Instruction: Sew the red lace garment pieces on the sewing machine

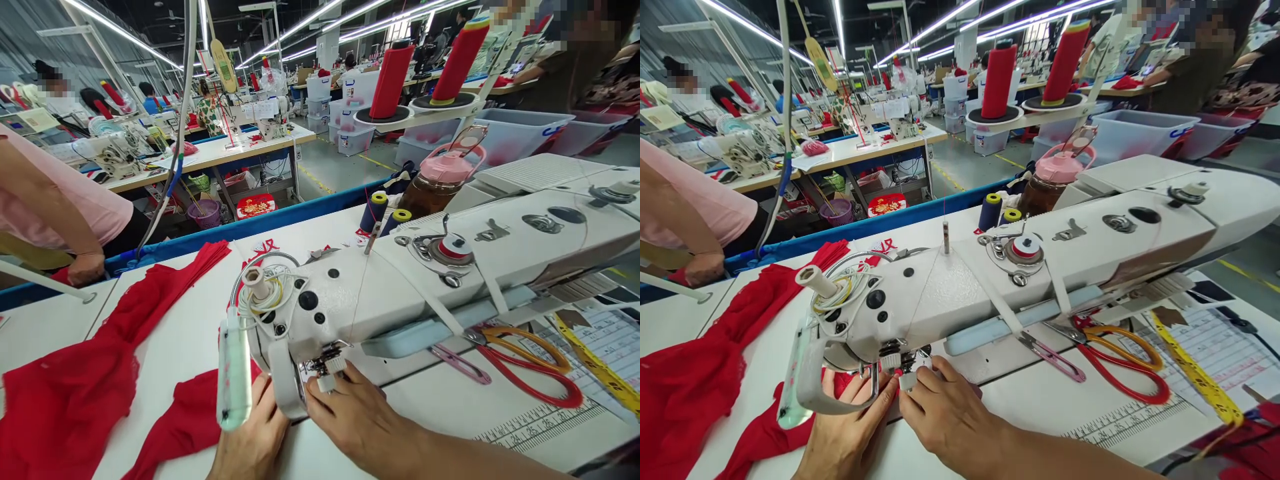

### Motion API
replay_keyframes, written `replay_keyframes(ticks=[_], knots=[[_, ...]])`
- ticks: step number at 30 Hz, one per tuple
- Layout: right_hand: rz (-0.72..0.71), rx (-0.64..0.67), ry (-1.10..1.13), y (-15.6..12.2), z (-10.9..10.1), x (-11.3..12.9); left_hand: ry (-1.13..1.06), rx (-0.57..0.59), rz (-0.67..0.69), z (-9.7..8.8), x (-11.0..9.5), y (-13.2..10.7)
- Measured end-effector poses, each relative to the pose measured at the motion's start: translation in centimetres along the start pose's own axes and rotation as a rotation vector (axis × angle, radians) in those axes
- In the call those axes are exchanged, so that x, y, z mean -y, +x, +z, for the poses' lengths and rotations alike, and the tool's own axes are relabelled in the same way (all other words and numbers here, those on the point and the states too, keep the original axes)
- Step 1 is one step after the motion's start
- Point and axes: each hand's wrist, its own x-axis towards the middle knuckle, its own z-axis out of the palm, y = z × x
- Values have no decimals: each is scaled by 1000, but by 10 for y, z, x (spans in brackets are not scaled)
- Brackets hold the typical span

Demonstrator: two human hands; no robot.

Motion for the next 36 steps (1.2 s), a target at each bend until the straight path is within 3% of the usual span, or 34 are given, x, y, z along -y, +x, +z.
replay_keyframes(ticks=[13, 21, 24, 30, 33, 36], knots=[[48, 40, 21, -3, 2, -1, 161, 33, 43, 9, 7, -11], [63, 65, 49, 7, 1, -10, 284, 40, 117, 9, 18, 6], [52, 67, 59, 8, 1, -10, 250, 9, 29, 7, 10, 10], [37, 61, 40, 3, 7, -13, -143, 52, -342, 8, 3, 4], [46, 86, 54, 3, 8, -16, -217, 72, -396, 9, 6, 1], [38, 107, 66, 4, 7, -18, -233, 99, -361, 7, 7, 2]])
